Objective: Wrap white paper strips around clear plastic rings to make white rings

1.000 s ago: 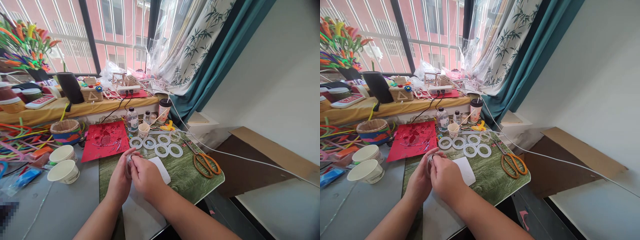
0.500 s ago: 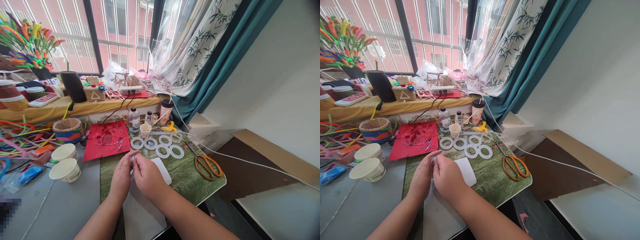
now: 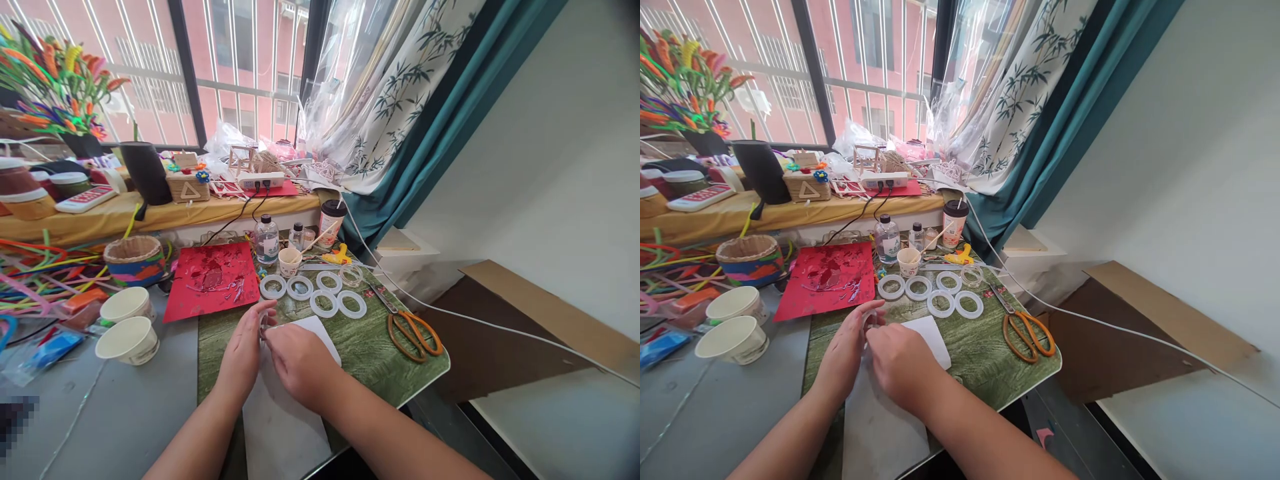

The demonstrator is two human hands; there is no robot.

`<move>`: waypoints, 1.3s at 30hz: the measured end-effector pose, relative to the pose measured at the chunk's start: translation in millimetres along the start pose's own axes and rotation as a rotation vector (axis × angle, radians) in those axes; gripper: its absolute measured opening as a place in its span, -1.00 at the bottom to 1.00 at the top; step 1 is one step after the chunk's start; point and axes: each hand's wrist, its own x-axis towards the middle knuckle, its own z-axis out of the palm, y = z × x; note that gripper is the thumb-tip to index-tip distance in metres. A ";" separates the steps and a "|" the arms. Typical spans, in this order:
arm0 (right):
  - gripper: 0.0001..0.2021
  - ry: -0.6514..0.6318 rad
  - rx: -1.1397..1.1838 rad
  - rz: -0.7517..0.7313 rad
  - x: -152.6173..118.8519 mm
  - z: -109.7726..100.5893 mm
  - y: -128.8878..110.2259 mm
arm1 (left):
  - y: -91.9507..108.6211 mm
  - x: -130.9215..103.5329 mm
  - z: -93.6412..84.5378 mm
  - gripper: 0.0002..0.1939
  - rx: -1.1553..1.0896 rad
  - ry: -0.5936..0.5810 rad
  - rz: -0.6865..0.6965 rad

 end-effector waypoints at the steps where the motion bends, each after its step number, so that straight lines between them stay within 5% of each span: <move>1: -0.82 0.016 0.052 0.079 0.4 -0.5 1.3 | -0.6 -0.2 0.6 -0.49 -0.010 0.003 0.009; 6: -0.81 0.090 0.192 0.356 8.1 3.2 -5.1 | -2.0 -1.2 4.2 -0.51 0.113 -0.025 0.046; 12: -0.83 0.024 0.112 0.131 6.6 6.7 -8.1 | -4.5 4.1 1.3 -0.48 0.127 0.034 0.006; 17: -0.79 0.088 0.199 0.298 9.8 4.7 -1.2 | -2.9 1.7 2.9 -0.48 0.133 0.017 0.030; 23: -0.84 -0.010 0.101 0.086 5.0 4.8 -7.1 | -2.5 3.5 1.6 -0.47 0.104 0.042 0.020; 28: -0.79 0.073 0.223 0.310 8.4 2.7 -5.2 | -3.1 2.0 2.6 -0.48 0.141 0.014 0.053; 33: -0.83 0.005 0.184 0.121 3.9 3.3 -9.3 | -2.0 0.4 3.5 -0.50 0.105 0.066 0.021; 39: -0.79 0.056 0.210 0.280 3.5 5.7 -4.4 | -2.7 1.5 4.6 -0.51 0.130 0.041 0.029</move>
